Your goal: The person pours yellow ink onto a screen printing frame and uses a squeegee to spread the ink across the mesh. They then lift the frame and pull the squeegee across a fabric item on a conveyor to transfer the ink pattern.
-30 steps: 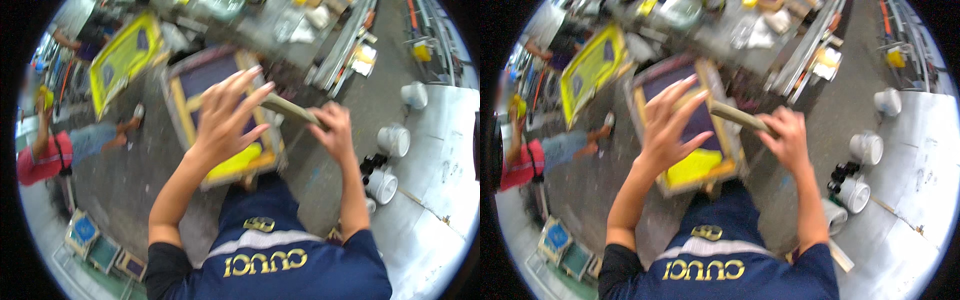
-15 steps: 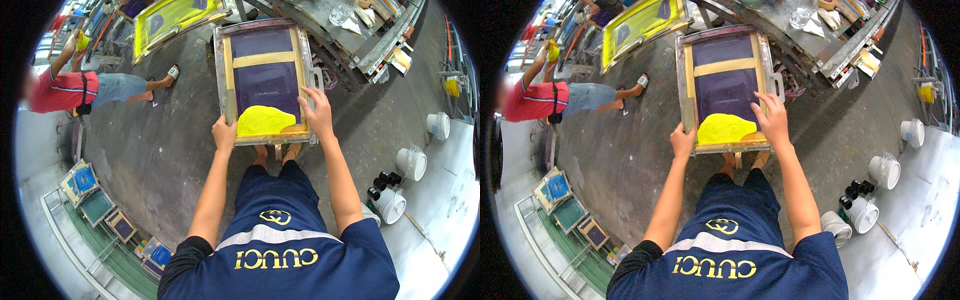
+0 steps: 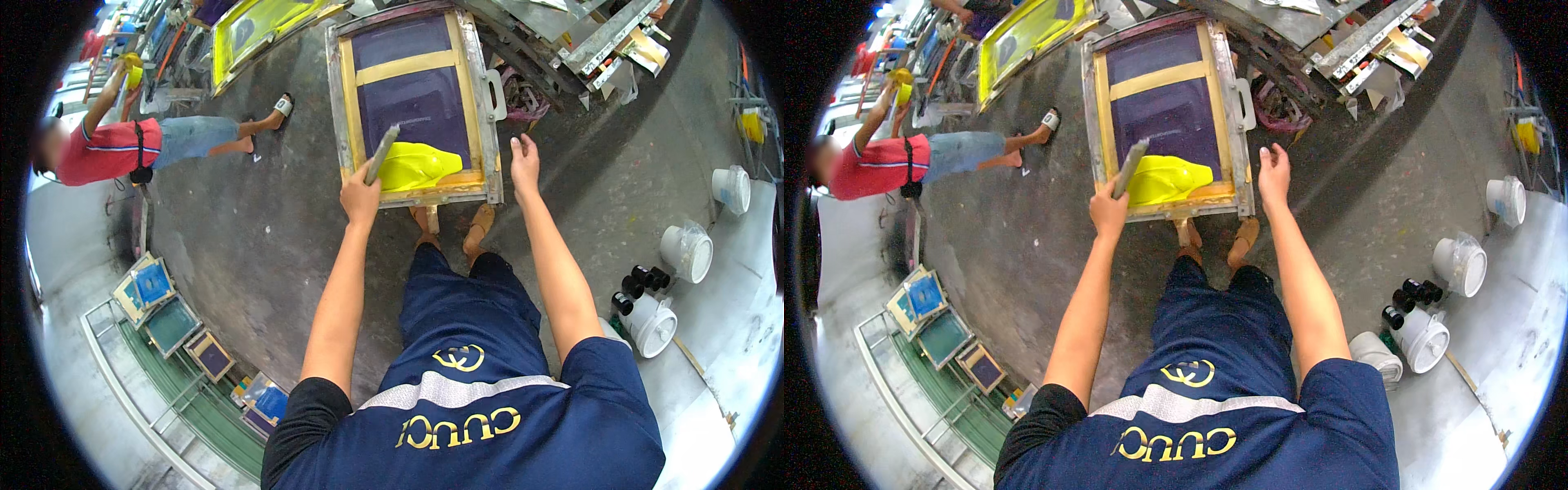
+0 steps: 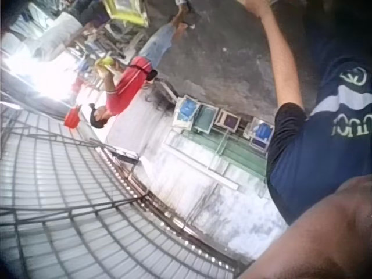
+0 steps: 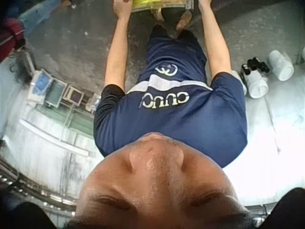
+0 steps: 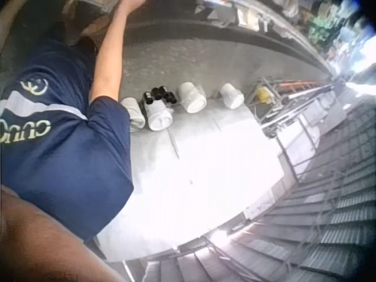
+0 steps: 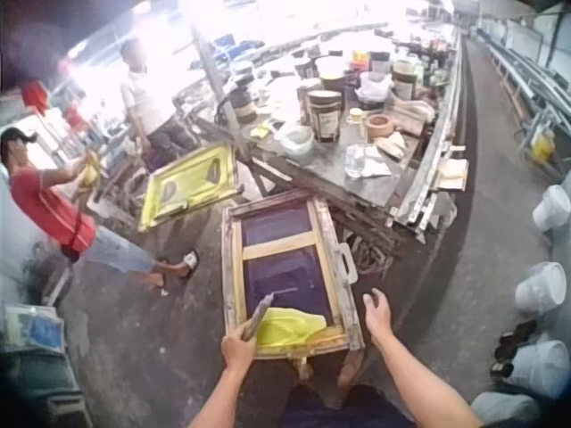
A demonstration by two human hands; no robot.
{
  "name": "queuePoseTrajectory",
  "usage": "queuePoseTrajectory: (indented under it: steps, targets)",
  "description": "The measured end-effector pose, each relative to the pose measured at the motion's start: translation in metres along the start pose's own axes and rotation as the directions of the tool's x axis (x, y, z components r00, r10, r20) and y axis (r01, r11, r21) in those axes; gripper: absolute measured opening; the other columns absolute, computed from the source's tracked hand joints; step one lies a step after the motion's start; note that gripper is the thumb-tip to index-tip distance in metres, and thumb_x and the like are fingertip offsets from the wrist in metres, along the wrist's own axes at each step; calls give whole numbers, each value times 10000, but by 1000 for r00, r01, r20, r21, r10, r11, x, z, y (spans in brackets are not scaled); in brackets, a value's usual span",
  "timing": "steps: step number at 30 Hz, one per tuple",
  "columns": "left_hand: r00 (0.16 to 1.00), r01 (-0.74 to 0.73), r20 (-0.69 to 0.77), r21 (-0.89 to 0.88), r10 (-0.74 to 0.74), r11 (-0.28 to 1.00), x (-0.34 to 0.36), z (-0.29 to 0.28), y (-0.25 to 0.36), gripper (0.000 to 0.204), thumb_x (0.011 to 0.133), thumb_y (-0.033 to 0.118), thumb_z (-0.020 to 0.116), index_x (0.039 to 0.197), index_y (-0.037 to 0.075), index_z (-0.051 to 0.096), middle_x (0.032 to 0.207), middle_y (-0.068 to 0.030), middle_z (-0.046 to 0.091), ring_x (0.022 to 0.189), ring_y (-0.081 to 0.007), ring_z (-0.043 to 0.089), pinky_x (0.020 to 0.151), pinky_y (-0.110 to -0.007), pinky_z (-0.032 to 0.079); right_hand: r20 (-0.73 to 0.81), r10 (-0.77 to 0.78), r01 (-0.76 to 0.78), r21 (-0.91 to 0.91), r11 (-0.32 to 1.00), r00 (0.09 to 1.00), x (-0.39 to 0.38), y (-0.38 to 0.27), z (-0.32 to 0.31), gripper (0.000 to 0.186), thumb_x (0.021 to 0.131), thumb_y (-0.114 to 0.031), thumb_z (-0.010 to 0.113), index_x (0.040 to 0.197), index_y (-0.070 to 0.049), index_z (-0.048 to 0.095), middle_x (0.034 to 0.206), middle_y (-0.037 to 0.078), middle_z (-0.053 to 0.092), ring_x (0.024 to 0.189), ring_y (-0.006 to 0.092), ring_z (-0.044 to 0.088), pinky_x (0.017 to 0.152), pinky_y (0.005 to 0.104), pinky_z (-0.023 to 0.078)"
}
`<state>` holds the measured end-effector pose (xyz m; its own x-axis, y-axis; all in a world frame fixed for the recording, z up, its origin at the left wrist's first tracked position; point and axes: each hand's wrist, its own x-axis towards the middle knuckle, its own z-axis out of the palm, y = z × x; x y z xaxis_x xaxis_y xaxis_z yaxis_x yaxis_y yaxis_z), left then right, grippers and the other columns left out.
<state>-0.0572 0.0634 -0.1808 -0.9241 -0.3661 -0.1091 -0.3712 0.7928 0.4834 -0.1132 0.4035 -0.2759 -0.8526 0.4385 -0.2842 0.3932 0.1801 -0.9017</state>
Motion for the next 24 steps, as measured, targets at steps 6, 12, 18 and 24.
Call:
queuePoseTrajectory:
  steps: [6,12,18,24]
  targets:
    - [904,-427,16,50,427,903,-27,41,15,479,744,73,715,1202,209,752,1140,-64,761,1056,-306,692,915,-448,540,70,162,-174,223,959,984,-16,8,39,585,1077,-452,488,1434,12,510,1439,204,568,1332,316,536,1125,395,394]
    - [904,-426,-2,101,428,899,10,32,23,535,730,36,746,1233,218,731,1195,-35,748,1109,-270,694,922,-410,533,104,158,-177,200,964,982,-14,14,43,591,1085,-473,450,1420,10,513,1405,202,583,1306,316,551,1109,391,399]
    - [805,-589,177,115,567,800,-8,38,-2,604,700,14,774,1256,246,723,1234,-2,743,1150,-188,694,909,-389,512,85,191,-201,126,971,978,-30,-10,40,612,1091,-514,402,1426,-13,508,1390,201,587,1298,320,552,1100,401,399]
    - [839,-544,112,161,533,823,29,40,15,595,713,19,773,1255,260,726,1272,17,728,1189,-166,680,886,-387,519,84,160,-172,163,971,983,-35,-11,43,650,1085,-541,393,1431,-1,502,1413,205,575,1317,327,537,1117,397,383]
